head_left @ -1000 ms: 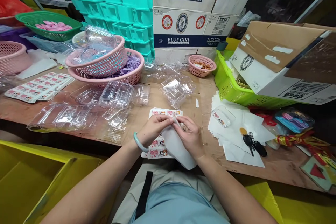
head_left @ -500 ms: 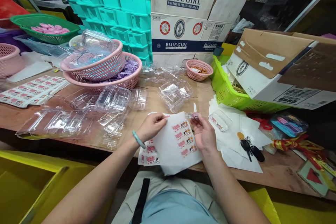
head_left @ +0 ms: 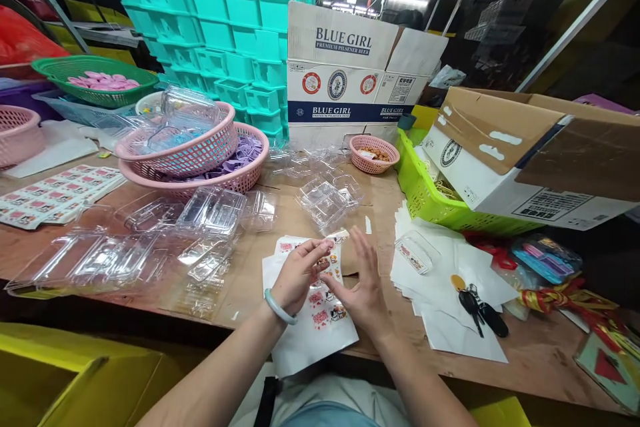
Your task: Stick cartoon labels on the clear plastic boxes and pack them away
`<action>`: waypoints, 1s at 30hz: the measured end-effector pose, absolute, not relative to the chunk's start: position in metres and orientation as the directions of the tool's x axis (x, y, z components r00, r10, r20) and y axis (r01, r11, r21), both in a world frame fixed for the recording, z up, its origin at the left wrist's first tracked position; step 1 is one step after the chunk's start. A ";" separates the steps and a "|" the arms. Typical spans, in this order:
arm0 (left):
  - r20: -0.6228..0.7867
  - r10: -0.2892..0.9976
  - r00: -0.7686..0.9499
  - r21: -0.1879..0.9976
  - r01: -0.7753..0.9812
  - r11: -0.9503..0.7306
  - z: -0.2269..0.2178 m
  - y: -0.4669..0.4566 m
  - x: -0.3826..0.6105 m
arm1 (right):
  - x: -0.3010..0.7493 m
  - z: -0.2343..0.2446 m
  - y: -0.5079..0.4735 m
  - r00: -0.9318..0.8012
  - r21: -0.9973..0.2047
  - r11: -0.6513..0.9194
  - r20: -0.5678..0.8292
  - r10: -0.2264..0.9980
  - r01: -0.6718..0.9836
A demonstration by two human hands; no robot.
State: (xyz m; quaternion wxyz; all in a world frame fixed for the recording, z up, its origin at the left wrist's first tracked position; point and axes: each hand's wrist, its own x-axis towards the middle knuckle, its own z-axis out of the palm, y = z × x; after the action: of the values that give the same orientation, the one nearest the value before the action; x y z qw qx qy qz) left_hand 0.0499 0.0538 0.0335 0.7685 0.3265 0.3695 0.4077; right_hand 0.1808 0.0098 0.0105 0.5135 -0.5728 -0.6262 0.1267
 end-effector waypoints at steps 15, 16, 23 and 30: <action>0.573 0.651 0.498 0.366 0.555 -0.747 0.010 0.109 0.052 | 0.282 0.008 0.135 0.131 -0.566 0.261 0.558 0.819 0.782; 0.538 0.627 0.563 0.301 0.567 -0.767 0.008 0.114 0.056 | 0.285 0.006 0.143 0.023 -0.485 0.286 0.537 0.843 0.826; 0.452 0.660 0.601 0.259 0.619 -0.741 -0.008 0.137 0.058 | 0.293 -0.001 0.156 0.111 -0.637 0.282 0.504 0.856 0.718; 0.446 0.864 0.232 0.839 0.228 -0.495 0.025 0.105 0.081 | 0.264 0.005 0.095 0.274 -0.734 0.319 0.563 0.779 0.600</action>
State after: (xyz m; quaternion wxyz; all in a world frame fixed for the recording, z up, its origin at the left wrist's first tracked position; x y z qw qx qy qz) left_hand 0.0810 0.1053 0.0251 0.3263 0.7140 0.3824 0.4874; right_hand 0.2640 0.0952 0.0051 0.5507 -0.5778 -0.5969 0.0815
